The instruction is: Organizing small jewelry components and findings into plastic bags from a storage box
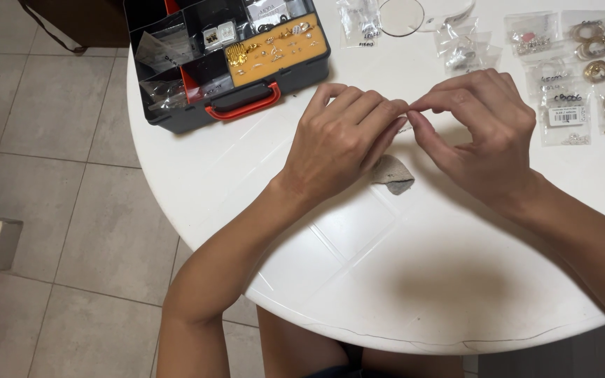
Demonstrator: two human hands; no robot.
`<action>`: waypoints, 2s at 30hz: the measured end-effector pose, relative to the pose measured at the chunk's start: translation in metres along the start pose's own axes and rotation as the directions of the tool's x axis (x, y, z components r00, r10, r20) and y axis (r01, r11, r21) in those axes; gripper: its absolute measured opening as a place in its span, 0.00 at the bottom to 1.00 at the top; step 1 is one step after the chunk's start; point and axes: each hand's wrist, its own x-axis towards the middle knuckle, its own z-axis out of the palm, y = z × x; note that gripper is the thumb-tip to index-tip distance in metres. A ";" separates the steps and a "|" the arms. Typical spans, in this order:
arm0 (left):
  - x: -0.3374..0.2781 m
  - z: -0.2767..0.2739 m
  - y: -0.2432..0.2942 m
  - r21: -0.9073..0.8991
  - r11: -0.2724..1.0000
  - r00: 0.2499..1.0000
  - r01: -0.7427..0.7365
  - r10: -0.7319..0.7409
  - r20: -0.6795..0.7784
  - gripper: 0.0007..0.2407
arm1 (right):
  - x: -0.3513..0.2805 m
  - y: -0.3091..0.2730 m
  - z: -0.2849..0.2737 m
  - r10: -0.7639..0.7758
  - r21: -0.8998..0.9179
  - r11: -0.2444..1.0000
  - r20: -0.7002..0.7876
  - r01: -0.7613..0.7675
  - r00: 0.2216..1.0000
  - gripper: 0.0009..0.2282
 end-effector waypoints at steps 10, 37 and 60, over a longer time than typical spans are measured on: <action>-0.004 0.008 -0.016 0.005 0.999 0.997 0.051 -0.051 -0.062 0.02 | 0.013 0.012 -0.026 0.075 0.107 0.991 0.084 -0.084 0.994 0.06; -0.015 0.026 -0.007 -0.357 0.793 0.841 0.493 -0.329 0.430 0.12 | 0.056 0.121 0.043 0.380 0.018 0.903 0.431 -0.429 0.818 0.05; -0.008 0.013 -0.038 -0.673 0.498 0.798 0.547 -0.554 0.238 0.08 | 0.023 0.015 -0.003 0.525 0.436 0.645 0.344 -0.628 0.778 0.14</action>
